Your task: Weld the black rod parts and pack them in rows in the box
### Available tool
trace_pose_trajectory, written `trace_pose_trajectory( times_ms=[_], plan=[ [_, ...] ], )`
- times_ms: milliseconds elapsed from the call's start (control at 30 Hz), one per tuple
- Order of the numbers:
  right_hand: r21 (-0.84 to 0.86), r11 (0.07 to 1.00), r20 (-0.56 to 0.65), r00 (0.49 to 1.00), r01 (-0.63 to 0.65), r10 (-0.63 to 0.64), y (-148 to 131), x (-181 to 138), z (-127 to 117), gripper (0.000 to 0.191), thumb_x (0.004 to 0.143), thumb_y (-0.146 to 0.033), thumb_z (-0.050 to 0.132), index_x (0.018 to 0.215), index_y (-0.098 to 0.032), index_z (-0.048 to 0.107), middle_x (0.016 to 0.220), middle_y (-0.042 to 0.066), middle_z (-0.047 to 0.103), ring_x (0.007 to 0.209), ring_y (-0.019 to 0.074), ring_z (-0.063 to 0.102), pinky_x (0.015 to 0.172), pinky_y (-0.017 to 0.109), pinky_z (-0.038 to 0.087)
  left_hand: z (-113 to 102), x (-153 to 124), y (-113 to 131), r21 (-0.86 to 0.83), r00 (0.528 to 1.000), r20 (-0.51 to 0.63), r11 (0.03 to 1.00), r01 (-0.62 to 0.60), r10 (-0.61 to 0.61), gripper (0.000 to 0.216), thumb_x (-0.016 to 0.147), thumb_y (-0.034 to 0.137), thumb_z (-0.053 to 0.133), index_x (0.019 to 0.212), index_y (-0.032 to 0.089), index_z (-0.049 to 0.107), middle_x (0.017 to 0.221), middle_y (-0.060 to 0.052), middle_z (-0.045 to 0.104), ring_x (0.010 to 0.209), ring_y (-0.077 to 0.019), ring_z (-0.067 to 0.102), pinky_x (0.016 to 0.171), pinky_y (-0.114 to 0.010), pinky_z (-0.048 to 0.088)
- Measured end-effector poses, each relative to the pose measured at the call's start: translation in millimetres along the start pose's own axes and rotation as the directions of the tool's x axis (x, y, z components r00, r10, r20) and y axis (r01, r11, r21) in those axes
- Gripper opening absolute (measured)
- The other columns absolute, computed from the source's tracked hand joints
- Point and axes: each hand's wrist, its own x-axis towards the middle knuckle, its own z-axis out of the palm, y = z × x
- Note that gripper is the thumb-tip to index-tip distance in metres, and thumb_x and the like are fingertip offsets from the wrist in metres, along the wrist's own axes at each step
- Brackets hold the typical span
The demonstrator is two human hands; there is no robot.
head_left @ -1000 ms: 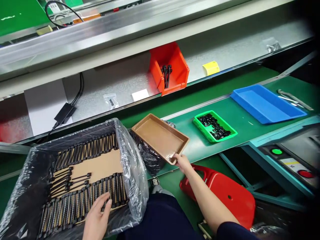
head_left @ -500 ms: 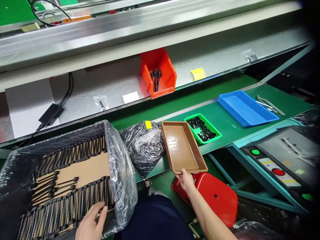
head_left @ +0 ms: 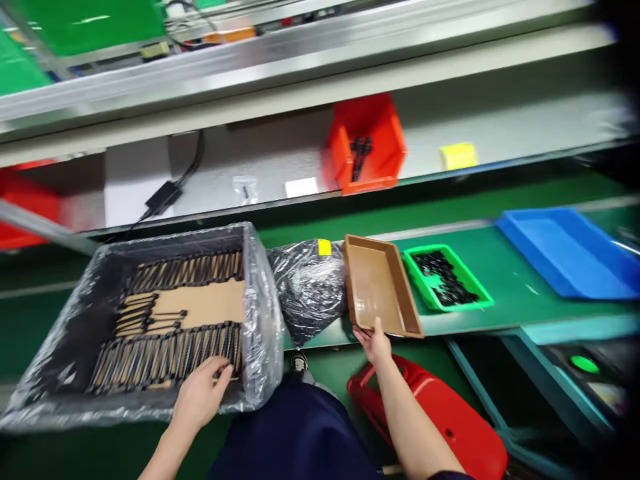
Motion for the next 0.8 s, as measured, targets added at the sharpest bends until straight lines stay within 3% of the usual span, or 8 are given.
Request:
trace_pose_trajectory(
  times_ms=[167, 300, 400, 500, 567, 633, 700, 800],
  plan=[
    [-0.132, 0.991, 0.016, 0.999, -0.031, 0.034, 27.0, -10.5, -26.6, 0.059, 0.083, -0.072, 0.032, 0.112, -0.021, 0.04, 0.117, 0.018, 0.057, 0.101, 0.0267, 0.066, 0.087, 0.042, 0.055, 2.3, -7.1, 5.4, -0.018, 0.986, -0.148, 0.997, -0.077, 0.074, 0.033, 0.091, 0.041, 0.04, 0.099, 0.023, 0.066, 0.106, -0.004, 0.067, 0.096, -0.019, 0.063, 0.084, -0.03, 0.049],
    [-0.35, 0.926, -0.036, 0.99, -0.139, 0.135, 69.5, -27.2, -49.9, 0.047, 0.083, -0.066, 0.034, 0.099, -0.023, 0.047, 0.113, 0.018, 0.06, 0.113, 0.0295, 0.059, 0.085, 0.042, 0.056, 7.4, -12.5, 7.2, -0.058, 0.938, -0.305, 0.98, -0.188, 0.162, 0.027, 0.091, 0.031, 0.043, 0.093, 0.022, 0.068, 0.098, -0.005, 0.069, 0.093, -0.0176, 0.063, 0.087, -0.03, 0.048],
    [-0.443, 0.87, -0.04, 0.974, -0.218, 0.223, 101.4, -41.4, -50.9, 0.031, 0.084, -0.054, 0.04, 0.09, -0.025, 0.05, 0.099, 0.014, 0.065, 0.106, 0.0281, 0.063, 0.079, 0.04, 0.059, 10.8, -22.2, 6.8, -0.136, 0.865, -0.428, 0.927, -0.348, 0.262, 0.024, 0.09, 0.025, 0.045, 0.089, 0.021, 0.069, 0.093, -0.005, 0.071, 0.091, -0.0164, 0.064, 0.086, -0.03, 0.048],
    [-0.499, 0.817, -0.023, 0.947, -0.289, 0.321, 131.0, -61.8, -35.1, 0.018, 0.081, -0.044, 0.052, 0.085, -0.027, 0.053, 0.086, 0.008, 0.066, 0.087, 0.0247, 0.069, 0.071, 0.036, 0.061, 17.3, -45.2, -0.6, -0.254, 0.775, -0.496, 0.787, -0.562, 0.393, 0.023, 0.089, 0.023, 0.046, 0.089, 0.018, 0.069, 0.092, -0.006, 0.072, 0.089, -0.0153, 0.065, 0.085, -0.028, 0.05],
    [-0.557, 0.777, -0.024, 0.941, -0.293, 0.338, 152.4, -80.5, -21.9, 0.014, 0.076, -0.039, 0.059, 0.082, -0.028, 0.054, 0.078, 0.005, 0.065, 0.076, 0.0231, 0.07, 0.064, 0.034, 0.061, 27.6, -67.7, -15.4, -0.314, 0.726, -0.486, 0.678, -0.665, 0.487, 0.022, 0.088, 0.022, 0.047, 0.089, 0.017, 0.068, 0.091, -0.007, 0.072, 0.089, -0.0146, 0.065, 0.085, -0.027, 0.05],
    [-0.629, 0.737, -0.012, 0.951, -0.247, 0.308, 176.9, -102.6, -11.2, 0.013, 0.072, -0.036, 0.063, 0.079, -0.028, 0.054, 0.072, 0.003, 0.064, 0.068, 0.0218, 0.069, 0.058, 0.032, 0.06, 43.8, -92.3, -42.7, -0.338, 0.707, -0.441, 0.627, -0.702, 0.553, 0.02, 0.087, 0.022, 0.049, 0.089, 0.017, 0.068, 0.092, -0.006, 0.072, 0.09, -0.0144, 0.065, 0.087, -0.025, 0.049],
    [-0.722, 0.672, 0.044, 0.959, -0.163, 0.281, 204.2, -127.4, -3.5, 0.014, 0.07, -0.034, 0.064, 0.075, -0.026, 0.055, 0.069, 0.003, 0.064, 0.062, 0.0198, 0.067, 0.054, 0.029, 0.058, 64.6, -116.6, -83.6, -0.362, 0.766, -0.369, 0.678, -0.64, 0.526, 0.02, 0.086, 0.022, 0.049, 0.089, 0.018, 0.069, 0.092, -0.005, 0.072, 0.09, -0.0143, 0.065, 0.086, -0.025, 0.048],
    [-0.873, 0.488, 0.169, 0.943, 0.009, 0.285, 247.0, -168.7, 9.0, 0.014, 0.068, -0.035, 0.065, 0.073, -0.024, 0.057, 0.071, 0.004, 0.065, 0.058, 0.0171, 0.065, 0.051, 0.025, 0.054, 98.3, -156.2, -161.6, -0.408, 0.943, -0.242, 0.858, -0.311, 0.227, 0.024, 0.086, 0.021, 0.046, 0.088, 0.02, 0.07, 0.091, -0.005, 0.072, 0.087, -0.0156, 0.065, 0.082, -0.026, 0.049]
  ],
)
